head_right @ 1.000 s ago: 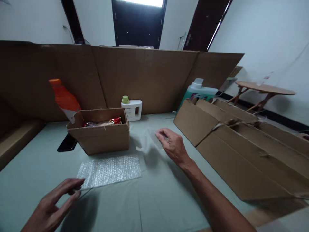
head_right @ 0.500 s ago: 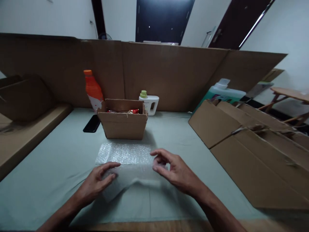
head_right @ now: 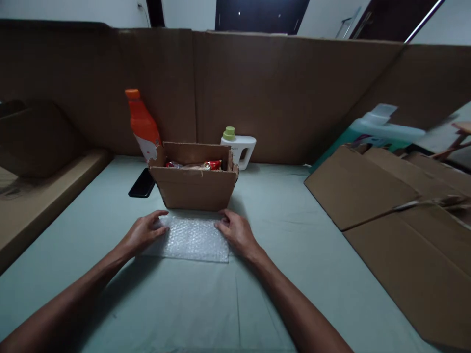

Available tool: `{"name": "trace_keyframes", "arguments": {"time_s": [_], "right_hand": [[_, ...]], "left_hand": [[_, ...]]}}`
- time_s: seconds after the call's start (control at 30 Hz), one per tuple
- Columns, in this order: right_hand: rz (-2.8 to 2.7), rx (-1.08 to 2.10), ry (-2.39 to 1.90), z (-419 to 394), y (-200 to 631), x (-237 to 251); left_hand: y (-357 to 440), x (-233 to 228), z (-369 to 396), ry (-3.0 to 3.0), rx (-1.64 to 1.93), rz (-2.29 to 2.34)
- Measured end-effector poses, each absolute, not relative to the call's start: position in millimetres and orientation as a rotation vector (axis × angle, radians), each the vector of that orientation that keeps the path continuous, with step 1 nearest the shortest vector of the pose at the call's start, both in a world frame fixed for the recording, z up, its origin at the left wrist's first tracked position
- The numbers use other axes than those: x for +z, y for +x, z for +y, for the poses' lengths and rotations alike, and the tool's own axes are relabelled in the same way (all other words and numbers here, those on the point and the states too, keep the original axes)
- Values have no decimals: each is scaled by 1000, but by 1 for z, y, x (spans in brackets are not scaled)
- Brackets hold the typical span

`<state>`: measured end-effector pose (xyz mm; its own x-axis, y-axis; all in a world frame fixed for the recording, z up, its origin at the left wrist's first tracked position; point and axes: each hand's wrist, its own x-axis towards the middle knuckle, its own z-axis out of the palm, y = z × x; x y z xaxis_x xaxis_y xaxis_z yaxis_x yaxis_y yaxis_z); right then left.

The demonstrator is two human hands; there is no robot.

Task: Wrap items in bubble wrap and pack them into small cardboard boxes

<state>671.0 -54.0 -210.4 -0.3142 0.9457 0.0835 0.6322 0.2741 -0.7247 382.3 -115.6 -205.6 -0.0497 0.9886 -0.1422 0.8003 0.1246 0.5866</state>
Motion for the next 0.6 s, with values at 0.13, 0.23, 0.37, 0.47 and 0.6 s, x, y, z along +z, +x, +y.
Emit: {"name": "trace_keyframes", "arguments": {"time_s": [0.13, 0.23, 0.37, 0.47, 0.6], "right_hand": [[-2032, 736, -1463, -56, 681, -219], [-2066, 580, -1531, -63, 702, -217], [-2276, 235, -1620, -71, 720, -225], [-2374, 197, -1601, -76, 720, -233], [-2410, 176, -1479, -80, 718, -227]], "left_hand": [[374, -218, -111, 1742, 390, 1896], [366, -216, -112, 1853, 330, 1912], [364, -206, -100, 2011, 156, 1885], [372, -199, -92, 2033, 41, 1824], [389, -191, -121, 2025, -24, 1799]]}}
